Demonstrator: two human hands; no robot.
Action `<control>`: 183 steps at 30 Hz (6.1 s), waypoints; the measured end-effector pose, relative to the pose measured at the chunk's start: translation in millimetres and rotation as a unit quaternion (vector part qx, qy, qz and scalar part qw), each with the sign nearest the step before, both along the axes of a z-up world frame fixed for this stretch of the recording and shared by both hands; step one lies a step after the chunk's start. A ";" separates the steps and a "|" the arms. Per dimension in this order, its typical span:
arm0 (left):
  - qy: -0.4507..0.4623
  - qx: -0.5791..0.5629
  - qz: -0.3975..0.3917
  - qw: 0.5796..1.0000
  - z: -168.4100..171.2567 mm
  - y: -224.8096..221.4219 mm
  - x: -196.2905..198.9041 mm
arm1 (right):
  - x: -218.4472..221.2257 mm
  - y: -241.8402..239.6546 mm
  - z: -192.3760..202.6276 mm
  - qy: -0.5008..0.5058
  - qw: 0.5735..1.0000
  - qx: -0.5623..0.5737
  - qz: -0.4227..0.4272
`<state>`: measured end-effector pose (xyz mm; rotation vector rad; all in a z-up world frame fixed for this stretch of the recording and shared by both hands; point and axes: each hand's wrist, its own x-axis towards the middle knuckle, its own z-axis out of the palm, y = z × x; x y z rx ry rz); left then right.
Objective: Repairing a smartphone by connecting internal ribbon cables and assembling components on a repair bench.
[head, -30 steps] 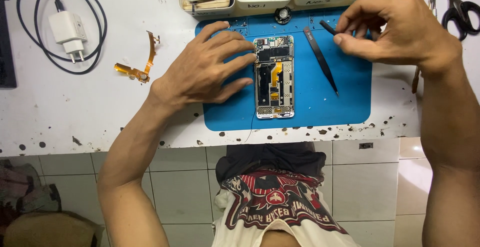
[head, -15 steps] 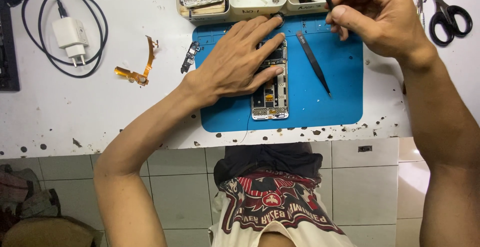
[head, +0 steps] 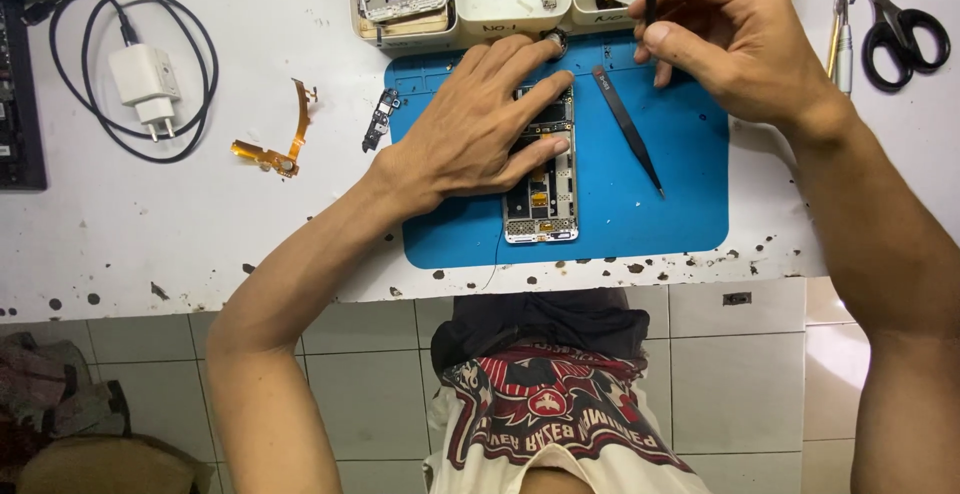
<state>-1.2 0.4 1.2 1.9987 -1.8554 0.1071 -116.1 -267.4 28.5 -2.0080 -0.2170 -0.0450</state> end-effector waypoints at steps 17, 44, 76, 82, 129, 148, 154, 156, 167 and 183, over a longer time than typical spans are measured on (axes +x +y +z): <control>0.015 -0.041 -0.048 0.998 -2.2 4.4 6.8 | -3.3 -5.3 -16.2 -0.040 0.999 0.008 -0.003; -0.091 -0.088 0.043 0.991 -3.7 12.1 15.0 | -5.5 10.3 -21.1 -0.130 0.981 -0.142 -0.029; -0.078 -0.202 0.176 0.960 -12.2 5.4 40.7 | -9.7 -24.9 -53.5 -0.275 0.751 -0.570 -0.187; 0.004 -0.232 0.147 0.961 -6.6 4.5 43.4 | 0.8 14.4 -30.8 -0.270 0.889 -0.361 -0.084; -0.061 -0.221 0.155 0.961 -21.3 6.2 49.1 | -19.1 -54.9 -16.1 -0.310 0.849 -0.428 0.004; -0.141 -0.162 0.167 0.962 -14.1 9.7 39.7 | -66.2 -49.4 -25.5 -0.300 0.746 -0.594 -0.001; -0.169 -0.136 0.173 0.961 -12.2 15.9 38.7 | -87.7 -41.2 -33.7 -0.162 0.763 -0.625 0.033; -0.166 -0.117 0.168 0.965 -11.2 18.4 39.1 | -91.0 -42.0 -33.1 -0.170 0.793 -0.585 0.023; -0.129 -0.097 0.114 0.980 20.0 42.3 33.7 | -72.1 -42.0 -23.2 -0.121 0.823 -0.553 0.053; 0.257 -0.137 -0.072 0.954 31.8 17.4 -21.9 | -8.0 21.6 8.2 0.185 0.975 0.086 0.094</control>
